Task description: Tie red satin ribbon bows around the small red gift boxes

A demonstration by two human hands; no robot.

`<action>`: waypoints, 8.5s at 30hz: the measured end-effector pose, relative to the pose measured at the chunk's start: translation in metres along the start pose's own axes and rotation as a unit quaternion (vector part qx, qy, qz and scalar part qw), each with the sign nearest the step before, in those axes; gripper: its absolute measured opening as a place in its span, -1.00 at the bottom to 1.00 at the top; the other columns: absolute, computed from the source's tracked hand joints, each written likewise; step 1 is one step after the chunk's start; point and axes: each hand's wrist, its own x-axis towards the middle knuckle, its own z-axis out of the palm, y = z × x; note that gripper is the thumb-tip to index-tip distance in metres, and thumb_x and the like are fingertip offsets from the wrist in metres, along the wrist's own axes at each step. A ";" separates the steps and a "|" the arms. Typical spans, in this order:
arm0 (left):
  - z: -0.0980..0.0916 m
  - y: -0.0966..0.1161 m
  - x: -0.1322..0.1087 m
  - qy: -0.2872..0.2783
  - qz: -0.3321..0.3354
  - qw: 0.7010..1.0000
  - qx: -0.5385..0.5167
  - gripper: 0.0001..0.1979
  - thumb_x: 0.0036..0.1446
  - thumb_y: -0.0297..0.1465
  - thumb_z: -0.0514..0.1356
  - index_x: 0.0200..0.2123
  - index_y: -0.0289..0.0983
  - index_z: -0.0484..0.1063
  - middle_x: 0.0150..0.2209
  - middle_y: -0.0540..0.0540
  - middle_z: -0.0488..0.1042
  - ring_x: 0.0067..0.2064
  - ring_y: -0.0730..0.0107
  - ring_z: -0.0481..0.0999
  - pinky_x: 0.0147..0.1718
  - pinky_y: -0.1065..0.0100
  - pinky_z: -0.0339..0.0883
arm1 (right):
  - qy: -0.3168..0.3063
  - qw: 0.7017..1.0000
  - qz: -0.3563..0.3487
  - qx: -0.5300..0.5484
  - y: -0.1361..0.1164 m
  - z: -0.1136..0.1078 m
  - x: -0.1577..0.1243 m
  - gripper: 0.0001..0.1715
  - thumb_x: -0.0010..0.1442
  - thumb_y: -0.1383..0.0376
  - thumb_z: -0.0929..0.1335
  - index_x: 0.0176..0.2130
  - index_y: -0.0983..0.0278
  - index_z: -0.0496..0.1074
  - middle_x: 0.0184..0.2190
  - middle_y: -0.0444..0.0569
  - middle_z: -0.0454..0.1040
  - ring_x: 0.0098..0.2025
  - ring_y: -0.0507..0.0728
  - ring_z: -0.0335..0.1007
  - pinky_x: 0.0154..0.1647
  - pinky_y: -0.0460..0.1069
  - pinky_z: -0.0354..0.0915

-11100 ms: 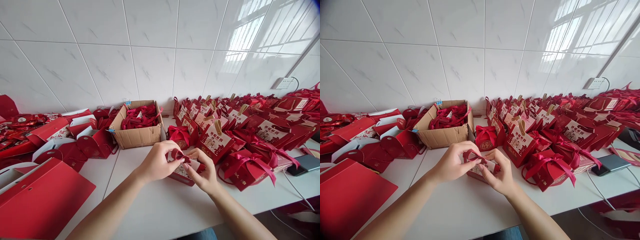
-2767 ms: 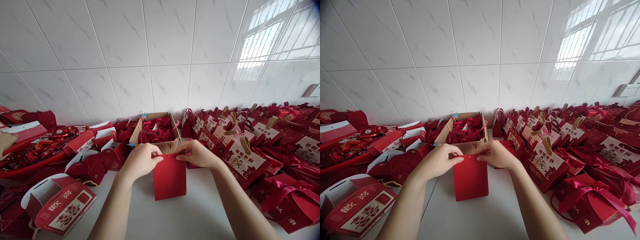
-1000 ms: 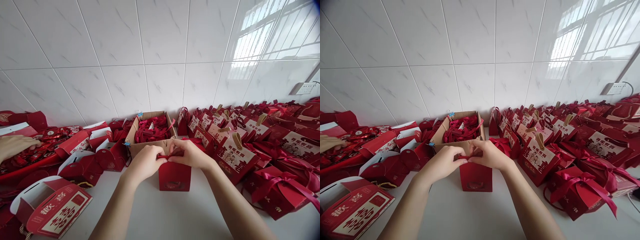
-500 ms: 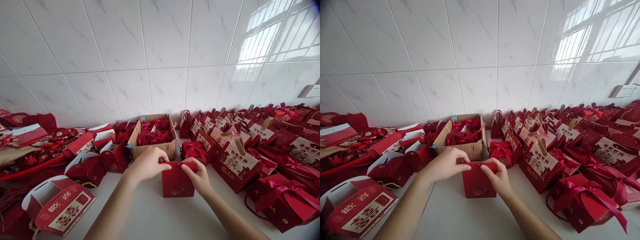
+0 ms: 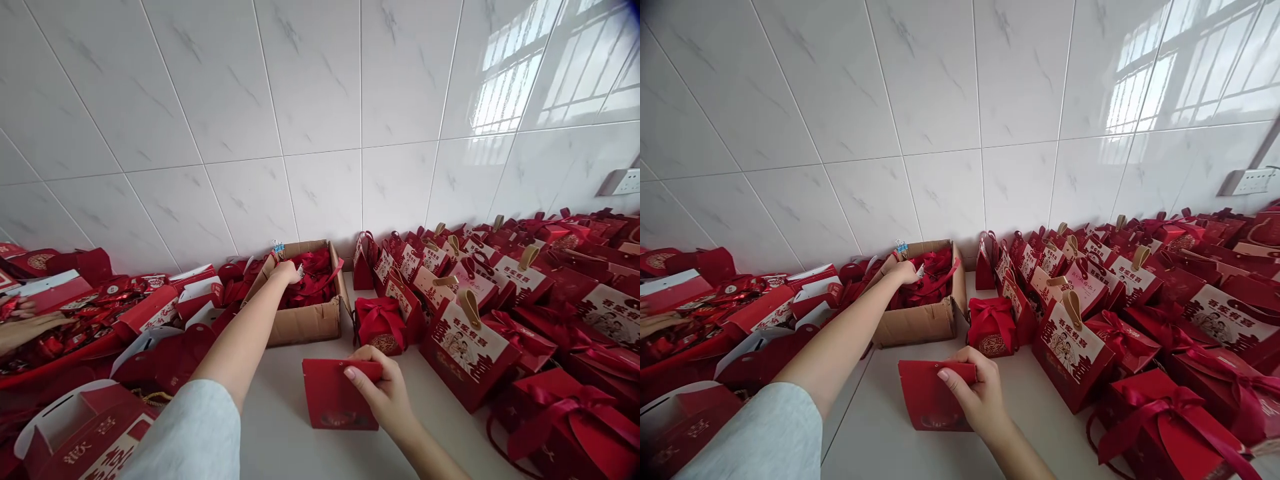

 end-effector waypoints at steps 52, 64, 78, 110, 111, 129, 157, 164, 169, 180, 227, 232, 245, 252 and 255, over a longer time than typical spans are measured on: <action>-0.049 0.014 -0.200 -0.140 0.210 0.927 -0.279 -0.70 0.08 -0.18 0.14 -0.25 -0.29 0.44 -0.14 -0.16 0.47 -0.12 0.22 0.47 -0.15 0.25 0.36 | -0.111 0.988 0.055 0.095 -0.007 -0.015 -0.007 -0.65 0.08 0.12 0.39 -0.24 0.22 0.22 -0.32 -0.09 0.42 -0.30 0.09 0.38 -0.27 -0.01 0.36; -0.039 0.003 -0.202 -0.295 0.252 0.884 -0.261 -0.19 0.04 -0.39 0.21 0.29 -0.08 -0.14 0.04 -0.14 0.43 0.03 0.16 0.44 -0.01 0.12 0.33 | -0.027 0.994 -0.018 0.100 -0.005 -0.020 -0.002 -0.58 0.10 0.22 0.40 -0.08 0.13 0.19 -0.12 -0.05 0.42 -0.15 0.13 0.40 -0.15 0.03 0.38; 0.006 0.003 -0.183 -0.179 0.290 0.873 -0.348 -0.91 -0.07 -0.48 0.24 -0.40 -0.32 0.42 -0.42 -0.02 0.50 -0.37 0.42 0.46 -0.36 0.43 0.32 | 0.065 0.984 -0.160 -0.034 0.006 -0.025 0.003 -0.47 0.16 0.28 0.34 0.09 0.11 0.12 0.04 0.04 0.25 0.08 0.18 0.22 0.10 0.15 0.20; 0.040 -0.006 -0.172 -0.166 0.220 0.791 -0.546 -0.76 -0.12 -0.35 0.32 -0.37 -0.28 0.36 -0.31 -0.04 0.49 -0.31 0.42 0.45 -0.34 0.40 0.32 | 0.059 0.990 -0.124 0.024 0.015 -0.042 0.011 -0.88 0.09 0.24 0.32 -0.44 0.23 0.35 -0.18 0.03 0.52 -0.21 0.19 0.44 -0.25 0.09 0.35; 0.042 -0.007 -0.172 -0.167 0.217 0.785 -0.556 -0.77 -0.12 -0.34 0.32 -0.39 -0.28 0.37 -0.29 -0.06 0.49 -0.28 0.39 0.47 -0.33 0.39 0.32 | 0.057 0.990 -0.128 0.015 0.016 -0.042 0.010 -0.85 0.09 0.22 0.32 -0.46 0.24 0.34 -0.20 0.02 0.52 -0.24 0.19 0.43 -0.27 0.08 0.34; 0.046 -0.004 -0.185 -0.076 0.204 0.825 -0.522 -0.69 0.03 -0.36 0.24 -0.12 -0.26 0.40 -0.30 -0.06 0.52 -0.27 0.42 0.49 -0.27 0.40 0.35 | 0.106 0.979 -0.138 -0.110 0.014 -0.026 0.005 -0.62 -0.01 0.22 0.44 -0.42 0.19 0.12 -0.25 0.00 0.43 -0.40 0.06 0.28 -0.52 -0.07 0.20; 0.028 -0.028 -0.324 -0.236 0.167 0.953 -0.089 -0.45 -0.30 -0.36 0.39 -0.16 -0.18 0.30 -0.04 -0.16 0.28 0.02 0.01 0.29 -0.05 0.10 0.27 | 0.053 0.998 -0.010 0.044 0.010 -0.022 0.008 -0.76 0.12 0.10 0.35 -0.35 0.22 0.39 -0.43 -0.09 0.42 -0.40 0.09 0.34 -0.42 -0.04 0.32; -0.010 -0.009 -0.301 -0.324 0.284 0.873 -0.231 -0.87 0.20 -0.40 0.02 -0.20 -0.17 0.31 -0.32 -0.03 0.41 -0.31 0.40 0.42 -0.29 0.39 0.33 | 0.048 0.997 -0.014 0.054 0.011 -0.021 0.009 -0.76 0.14 0.10 0.33 -0.34 0.22 0.37 -0.44 -0.11 0.41 -0.41 0.07 0.32 -0.43 -0.05 0.29; -0.027 0.026 -0.231 -0.038 0.258 0.897 -0.358 -0.80 0.14 -0.35 0.11 -0.14 -0.21 0.37 -0.30 -0.03 0.45 -0.34 0.44 0.43 -0.36 0.44 0.32 | 0.037 0.997 -0.025 0.061 0.014 -0.023 0.009 -0.78 0.16 0.11 0.33 -0.31 0.21 0.37 -0.41 -0.12 0.41 -0.36 0.06 0.31 -0.33 -0.05 0.28; 0.024 0.041 -0.145 -0.061 0.110 0.936 -0.328 -0.77 -0.08 -0.40 0.16 -0.34 -0.33 0.56 -0.32 -0.15 0.58 -0.35 0.32 0.51 -0.37 0.35 0.35 | 0.010 0.997 -0.031 0.077 0.011 -0.025 0.005 -0.72 0.25 0.11 0.20 -0.35 0.23 0.32 -0.41 -0.10 0.37 -0.36 0.07 0.27 -0.29 -0.04 0.24; 0.023 0.022 -0.209 -0.107 0.315 0.895 -0.298 -0.85 0.12 -0.30 0.14 -0.27 -0.26 0.34 -0.34 -0.04 0.45 -0.34 0.41 0.43 -0.35 0.41 0.31 | 0.087 0.982 -0.116 -0.118 0.012 -0.015 -0.002 -0.83 0.31 0.19 0.15 -0.16 0.20 0.22 -0.29 -0.06 0.37 -0.29 0.08 0.28 -0.28 -0.01 0.22; 0.018 0.018 -0.217 -0.096 0.315 0.900 -0.287 -0.88 0.13 -0.33 0.14 -0.29 -0.26 0.33 -0.36 -0.02 0.42 -0.36 0.45 0.40 -0.35 0.43 0.29 | 0.068 0.985 -0.119 -0.106 0.010 -0.011 -0.005 -0.83 0.31 0.20 0.14 -0.16 0.20 0.22 -0.26 -0.04 0.38 -0.23 0.09 0.30 -0.21 0.00 0.23; 0.020 0.012 -0.218 -0.112 0.302 0.894 -0.310 -0.85 0.14 -0.30 0.13 -0.29 -0.27 0.31 -0.34 -0.03 0.40 -0.38 0.46 0.37 -0.38 0.44 0.28 | 0.089 0.989 -0.093 -0.072 0.007 0.002 -0.011 -0.77 0.33 0.17 0.12 -0.14 0.21 0.23 -0.24 -0.04 0.37 -0.21 0.09 0.31 -0.21 0.00 0.25; 0.017 0.011 -0.216 -0.113 0.313 0.899 -0.286 -0.86 0.13 -0.30 0.13 -0.30 -0.25 0.30 -0.36 -0.01 0.39 -0.37 0.46 0.37 -0.37 0.44 0.27 | 0.094 0.989 -0.085 -0.081 0.010 0.002 -0.010 -0.78 0.32 0.16 0.13 -0.15 0.19 0.22 -0.28 -0.06 0.35 -0.31 0.07 0.27 -0.32 -0.02 0.23; 0.016 0.011 -0.215 -0.115 0.312 0.899 -0.285 -0.86 0.13 -0.30 0.13 -0.31 -0.26 0.29 -0.36 -0.01 0.38 -0.39 0.47 0.35 -0.39 0.45 0.26 | 0.096 0.988 -0.085 -0.084 0.011 0.002 -0.009 -0.79 0.32 0.16 0.13 -0.14 0.19 0.22 -0.27 -0.06 0.34 -0.31 0.07 0.26 -0.32 -0.03 0.23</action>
